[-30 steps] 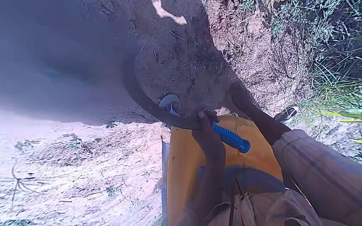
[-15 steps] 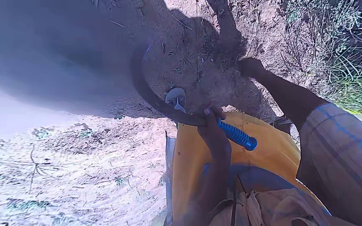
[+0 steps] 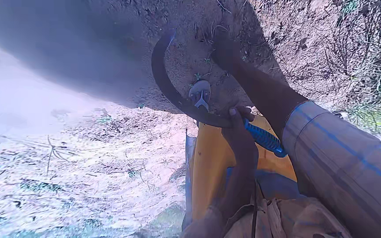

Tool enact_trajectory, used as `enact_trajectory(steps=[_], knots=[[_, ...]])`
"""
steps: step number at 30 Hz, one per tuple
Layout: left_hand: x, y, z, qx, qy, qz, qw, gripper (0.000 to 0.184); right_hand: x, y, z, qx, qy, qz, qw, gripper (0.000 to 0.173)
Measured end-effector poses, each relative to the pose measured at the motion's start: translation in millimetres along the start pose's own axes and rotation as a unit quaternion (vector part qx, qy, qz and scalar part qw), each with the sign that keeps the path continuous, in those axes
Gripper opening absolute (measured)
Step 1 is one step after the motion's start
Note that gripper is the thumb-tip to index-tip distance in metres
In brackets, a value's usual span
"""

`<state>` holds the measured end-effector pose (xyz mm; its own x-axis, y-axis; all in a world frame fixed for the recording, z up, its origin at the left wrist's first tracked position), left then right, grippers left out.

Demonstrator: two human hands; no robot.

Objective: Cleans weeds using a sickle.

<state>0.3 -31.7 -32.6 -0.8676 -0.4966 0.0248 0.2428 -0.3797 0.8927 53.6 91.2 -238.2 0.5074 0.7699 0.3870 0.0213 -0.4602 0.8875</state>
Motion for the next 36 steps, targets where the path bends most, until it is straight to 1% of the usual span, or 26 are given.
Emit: enact_trajectory(steps=[3,5,7,9,11,13,15,16,17,18,19,20,21,22,23,24,25,26,27,28,29,30,31,33,35,36], knots=[[-1.5,-0.6,2.2,0.006,0.002,-0.002,1.0,0.033,-14.2,-1.0,5.9,-0.024,0.002,-0.023,0.999,0.059],[-2.1,-1.4,2.5,0.002,0.009,-0.003,1.0,0.031,-19.9,-0.3,18.3,-0.011,0.007,-0.028,1.0,0.044],[-3.0,-2.9,2.6,-0.008,0.016,0.0,1.0,0.03,-18.3,5.3,23.2,0.003,0.016,-0.047,0.999,0.043],[-5.5,-4.8,3.6,-0.02,0.017,0.002,1.0,0.03,-9.8,16.1,21.1,0.012,-0.039,-0.054,0.998,0.04],[-11.2,-6.6,6.7,-0.031,0.016,0.001,0.999,0.03,3.4,31.6,20.2,0.023,-0.126,-0.038,0.991,0.038],[-18.6,-5.9,10.8,-0.038,0.018,0.005,0.999,0.028,27.7,53.2,25.5,0.016,-0.219,0.029,0.975,0.035],[-26.7,-7.4,14.9,-0.051,0.03,0.005,0.998,0.027,67.1,56.8,38.3,0.0,-0.276,0.162,0.947,0.031],[-30.1,-7.5,16.8,-0.055,0.031,0.005,0.998,0.027,90.3,50.3,44.4,-0.013,-0.295,0.202,0.934,0.032],[-33.7,-7.4,19.0,-0.058,0.029,0.007,0.998,0.026,117.3,42.7,42.9,-0.024,-0.3,0.216,0.929,0.033],[-37.7,-7.3,22.0,-0.059,0.028,0.014,0.998,0.026,145.2,35.3,31.1,-0.01,-0.297,0.213,0.931,0.033],[-41.5,-7.4,25.3,-0.061,0.027,0.021,0.998,0.025,173.9,33.5,6.3,0.028,-0.291,0.199,0.935,0.031],[-44.6,-7.9,27.8,-0.061,0.031,0.024,0.997,0.025,200.5,39.4,-28.5,0.101,-0.292,0.186,0.933,0.029],[-46.9,-8.3,29.4,-0.063,0.038,0.027,0.997,0.024,222.7,54.6,-68.5,0.192,-0.287,0.183,0.921,0.024],[-48.2,-8.5,30.2,-0.064,0.043,0.032,0.997,0.024,236.9,73.6,-105.3,0.285,-0.257,0.216,0.898,0.012],[-48.4,-9.0,30.4,-0.072,0.046,0.036,0.996,0.025,244.0,94.4,-131.9,0.352,-0.209,0.25,0.877,0.01],[-47.4,-9.8,31.1,-0.081,0.044,0.042,0.995,0.025,245.3,113.5,-146.8,0.39,-0.178,0.275,0.861,0.012],[-46.5,-11.1,32.2,-0.091,0.039,0.044,0.994,0.025,244.1,128.5,-151.0,0.412,-0.159,0.294,0.847,0.009],[-45.8,-12.6,33.1,-0.106,0.038,0.04,0.993,0.026,241.4,141.3,-145.9,0.407,-0.148,0.307,0.848,0.008],[-44.7,-14.0,33.5,-0.12,0.036,0.036,0.991,0.026,235.2,151.6,-131.0,0.379,-0.143,0.296,0.865,0.026],[-43.3,-14.0,33.7,-0.128,0.035,0.033,0.991,0.027,224.4,159.7,-107.3,0.322,-0.136,0.244,0.905,0.047],[-41.4,-12.7,32.8,-0.126,0.034,0.034,0.991,0.028,208.8,162.9,-77.0,0.239,-0.13,0.181,0.945,0.055],[-39.6,-11.2,31.0,-0.117,0.034,0.038,0.992,0.028,189.1,149.1,-38.7,0.168,-0.121,0.15,0.967,0.054],[-38.5,-10.7,28.3,-0.109,0.035,0.042,0.993,0.027,165.5,120.5,7.3,0.126,-0.103,0.155,0.974,0.052],[-34.7,-9.9,19.6,-0.095,0.038,0.054,0.993,0.023,131.6,78.4,79.3,0.039,-0.045,0.119,0.991,0.053],[-28.0,-7.0,5.1,-0.085,0.023,0.05,0.995,0.024,117.9,54.1,113.4,0.015,0.016,0.109,0.994,0.057],[-26.3,-6.4,-0.2,-0.082,0.012,0.052,0.995,0.025,118.6,39.5,117.4,0.041,0.057,0.125,0.99,0.06]])
Point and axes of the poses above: each hand's wrist, its own y-axis away from the middle knuckle, its own x-axis out of the back of the hand, z = x × y, the point moved 3 cm from there along -y, towards the middle knuckle, and after that the axes turned 5 degrees about x, right-handed, at the moved point
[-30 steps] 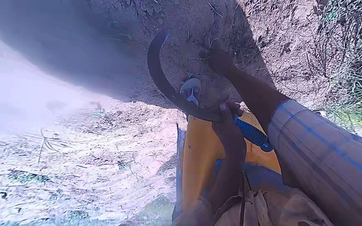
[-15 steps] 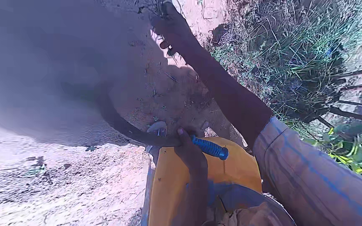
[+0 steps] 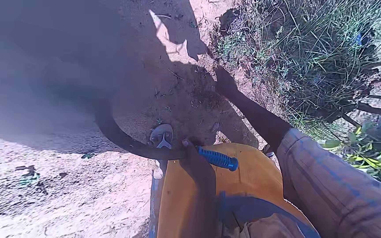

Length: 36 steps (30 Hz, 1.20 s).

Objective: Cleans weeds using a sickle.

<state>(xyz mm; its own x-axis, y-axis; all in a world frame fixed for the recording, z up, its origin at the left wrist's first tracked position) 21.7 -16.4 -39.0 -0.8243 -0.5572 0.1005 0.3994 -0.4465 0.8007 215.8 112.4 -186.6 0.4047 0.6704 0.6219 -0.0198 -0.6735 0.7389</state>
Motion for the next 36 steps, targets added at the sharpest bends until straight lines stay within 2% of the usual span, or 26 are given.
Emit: enact_trajectory(steps=[3,4,7,9,11,12,14,16,17,21,23,25,28,31,32,34,36], knots=[[5.8,1.4,-13.9,0.02,-0.019,0.013,1.0,0.023,1.8,-51.3,-0.5,0.093,0.06,0.055,0.992,0.065],[7.4,2.1,-17.7,0.027,-0.024,0.012,0.999,0.023,7.1,-63.3,-0.9,0.088,0.057,0.049,0.993,0.068],[9.4,1.8,-25.0,0.032,-0.037,-0.005,0.999,0.025,20.4,-76.4,18.6,-0.012,0.076,-0.019,0.997,0.086],[8.9,0.2,-26.4,0.04,-0.041,-0.002,0.998,0.026,13.8,-65.9,38.5,-0.015,0.075,-0.019,0.997,0.089],[3.4,-2.5,-25.2,0.038,-0.036,-0.009,0.999,0.027,15.9,-43.5,40.3,-0.019,0.094,-0.07,0.993,0.091],[-0.7,-2.8,-23.6,0.037,-0.033,-0.013,0.999,0.025,18.7,-30.3,38.0,-0.032,0.115,-0.106,0.987,0.081],[-8.8,-3.6,-18.5,0.038,-0.026,-0.011,0.999,0.023,22.1,-6.7,31.1,-0.07,0.163,-0.183,0.967,0.05],[-14.5,-3.8,-13.5,0.048,-0.027,-0.01,0.998,0.023,27.9,8.7,23.1,-0.089,0.185,-0.244,0.948,0.044],[-17.5,-4.5,-11.8,0.051,-0.028,-0.01,0.998,0.022,34.4,9.6,19.3,-0.081,0.169,-0.232,0.954,0.043],[-22.0,-7.4,-11.7,0.045,-0.041,-0.015,0.998,0.023,51.8,-37.8,2.7,0.052,0.131,-0.056,0.988,0.043],[-21.7,-8.6,-13.2,0.04,-0.05,-0.024,0.998,0.024,52.3,-71.0,3.2,0.067,0.121,-0.015,0.99,0.058],[-20.7,-9.2,-13.8,0.041,-0.061,-0.027,0.997,0.026,48.9,-92.9,14.8,-0.007,0.104,-0.025,0.994,0.081],[-16.8,-11.1,-15.6,0.042,-0.068,-0.026,0.996,0.027,32.6,-106.0,49.2,-0.098,0.058,0.003,0.994,0.089],[-11.1,-11.5,-21.5,0.046,-0.063,-0.024,0.997,0.029,24.4,-105.5,58.9,-0.106,0.119,-0.009,0.987,0.103],[-9.4,-11.0,-23.5,0.051,-0.066,-0.023,0.996,0.029,20.0,-106.0,61.5,-0.116,0.124,0.001,0.985,0.104],[-8.1,-10.8,-26.4,0.06,-0.072,-0.018,0.995,0.028,17.1,-102.2,62.8,-0.137,0.134,0.003,0.981,0.095],[-8.5,-10.5,-28.0,0.066,-0.07,-0.015,0.995,0.029,21.0,-100.9,68.5,-0.167,0.135,0.005,0.977,0.097]])
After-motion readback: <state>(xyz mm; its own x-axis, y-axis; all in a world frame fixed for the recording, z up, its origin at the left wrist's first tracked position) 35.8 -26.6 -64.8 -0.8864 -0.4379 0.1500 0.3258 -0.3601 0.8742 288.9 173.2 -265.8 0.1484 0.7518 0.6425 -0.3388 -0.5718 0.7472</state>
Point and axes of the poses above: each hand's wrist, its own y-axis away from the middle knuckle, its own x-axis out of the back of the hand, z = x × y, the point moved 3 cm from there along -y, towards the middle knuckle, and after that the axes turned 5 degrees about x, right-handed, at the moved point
